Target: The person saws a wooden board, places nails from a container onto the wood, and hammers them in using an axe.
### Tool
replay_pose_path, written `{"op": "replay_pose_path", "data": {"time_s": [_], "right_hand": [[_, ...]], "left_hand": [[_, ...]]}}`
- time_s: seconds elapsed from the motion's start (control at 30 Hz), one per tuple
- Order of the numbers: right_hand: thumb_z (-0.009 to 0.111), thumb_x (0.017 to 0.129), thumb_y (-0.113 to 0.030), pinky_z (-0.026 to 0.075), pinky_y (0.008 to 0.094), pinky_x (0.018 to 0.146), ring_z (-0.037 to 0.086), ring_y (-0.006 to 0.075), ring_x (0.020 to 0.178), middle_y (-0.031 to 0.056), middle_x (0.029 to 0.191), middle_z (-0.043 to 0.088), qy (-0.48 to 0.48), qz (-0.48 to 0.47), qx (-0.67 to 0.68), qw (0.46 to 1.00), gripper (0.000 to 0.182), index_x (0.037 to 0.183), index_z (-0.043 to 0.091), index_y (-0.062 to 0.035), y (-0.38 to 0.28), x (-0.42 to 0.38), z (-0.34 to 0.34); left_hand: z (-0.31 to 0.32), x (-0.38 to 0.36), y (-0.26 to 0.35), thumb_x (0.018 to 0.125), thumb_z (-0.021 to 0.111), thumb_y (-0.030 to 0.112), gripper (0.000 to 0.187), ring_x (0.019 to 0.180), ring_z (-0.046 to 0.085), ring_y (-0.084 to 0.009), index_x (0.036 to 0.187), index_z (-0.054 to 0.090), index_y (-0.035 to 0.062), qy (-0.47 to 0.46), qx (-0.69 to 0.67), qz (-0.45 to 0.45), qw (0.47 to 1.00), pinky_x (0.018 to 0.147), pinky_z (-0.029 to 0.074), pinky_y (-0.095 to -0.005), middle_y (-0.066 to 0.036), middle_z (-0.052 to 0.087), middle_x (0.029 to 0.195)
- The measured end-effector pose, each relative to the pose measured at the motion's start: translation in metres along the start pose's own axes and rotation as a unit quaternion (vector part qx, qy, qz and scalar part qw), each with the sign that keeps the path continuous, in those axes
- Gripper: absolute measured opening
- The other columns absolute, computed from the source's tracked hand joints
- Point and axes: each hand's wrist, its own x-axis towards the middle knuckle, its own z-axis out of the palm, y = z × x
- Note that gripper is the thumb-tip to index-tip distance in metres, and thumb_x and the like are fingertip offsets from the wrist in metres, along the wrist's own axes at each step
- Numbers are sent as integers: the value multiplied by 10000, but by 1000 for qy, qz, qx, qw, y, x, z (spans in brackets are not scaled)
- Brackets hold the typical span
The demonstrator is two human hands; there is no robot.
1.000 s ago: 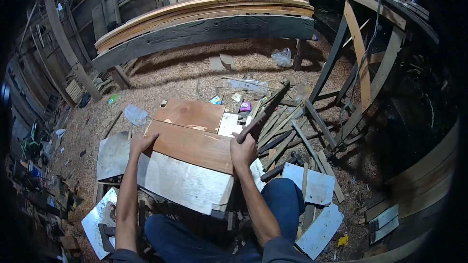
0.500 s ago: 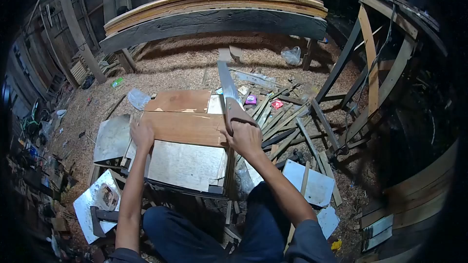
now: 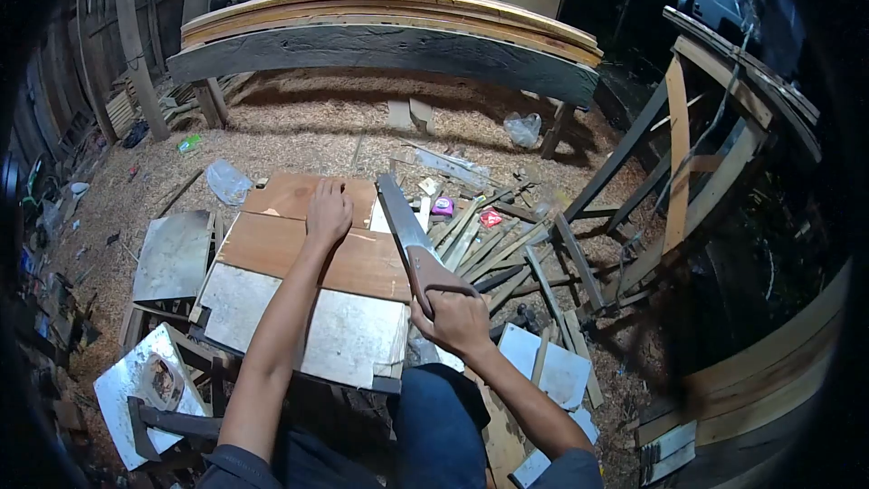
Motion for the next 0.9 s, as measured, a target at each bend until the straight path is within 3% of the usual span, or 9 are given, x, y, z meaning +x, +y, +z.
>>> {"op": "replay_pose_path", "data": {"time_s": [0.07, 0.17, 0.27, 0.3, 0.43, 0.53, 0.67, 0.8, 0.9], "right_hand": [[596, 866, -425, 494, 447, 491, 624, 320, 498, 135, 537, 588, 18, -16, -3, 1000, 401, 634, 612, -98, 7, 1, 5], [615, 854, -420, 501, 417, 477, 625, 302, 493, 123, 534, 588, 23, -22, -7, 999, 393, 629, 609, -98, 9, 8, 2], [633, 834, -421, 503, 421, 479, 625, 306, 493, 129, 528, 583, 31, -13, 30, 999, 390, 614, 597, -100, 14, 11, 14], [637, 824, -411, 502, 426, 478, 621, 312, 490, 133, 532, 582, 26, -10, 50, 998, 370, 646, 584, -91, 12, 15, 14], [611, 851, -340, 496, 480, 544, 613, 370, 552, 167, 585, 579, -32, 22, 58, 998, 285, 786, 567, -67, -9, 28, 4], [592, 863, -331, 491, 496, 546, 611, 370, 550, 165, 587, 579, -19, 19, 42, 999, 275, 793, 560, -66, -18, 30, 19], [580, 889, -352, 490, 424, 463, 590, 304, 446, 109, 527, 568, 25, 22, -27, 999, 300, 761, 553, -82, -29, 20, 19], [585, 892, -358, 484, 423, 457, 585, 299, 440, 113, 509, 555, 27, 3, -56, 998, 314, 741, 554, -84, -28, 14, 13], [627, 872, -338, 470, 433, 462, 576, 312, 462, 120, 530, 544, 5, 1, -57, 998, 308, 714, 544, -87, -29, 15, 6]], "left_hand": [[-1, 21, -2, 886, 528, 237, 376, 1219, 501, -337, 1153, 618, -12, -44, -8, 2, 999, 1013, 417, -457, -180, 601, 1208], [36, 46, -13, 882, 491, 237, 361, 1122, 554, -348, 1097, 648, -7, 11, -38, 64, 997, 983, 432, -453, -200, 635, 1123], [19, 50, 5, 892, 465, 249, 356, 1052, 588, -360, 1039, 664, -7, -101, -22, 5, 995, 964, 443, -452, -224, 655, 1054], [22, 48, 4, 909, 436, 264, 369, 1039, 601, -362, 977, 677, -7, -71, -20, 16, 997, 951, 449, -461, -222, 669, 1044], [24, 48, 4, 929, 410, 279, 394, 1069, 601, -349, 957, 689, 3, -71, 9, 45, 996, 973, 436, -447, -204, 676, 1077], [19, 49, 8, 927, 408, 284, 408, 1051, 610, -351, 944, 706, 7, -77, 2, 40, 996, 976, 430, -449, -222, 683, 1055], [14, 55, 14, 931, 406, 284, 427, 1025, 622, -351, 902, 731, 8, -127, 15, -3, 992, 964, 422, -459, -215, 699, 1017], [22, 50, 8, 932, 421, 279, 424, 1009, 632, -329, 866, 735, 3, -45, -20, 34, 998, 947, 427, -455, -189, 712, 974], [22, 49, 7, 925, 436, 268, 398, 990, 632, -310, 870, 735, 11, -59, -7, 36, 998, 932, 429, -433, -170, 715, 981]]}}
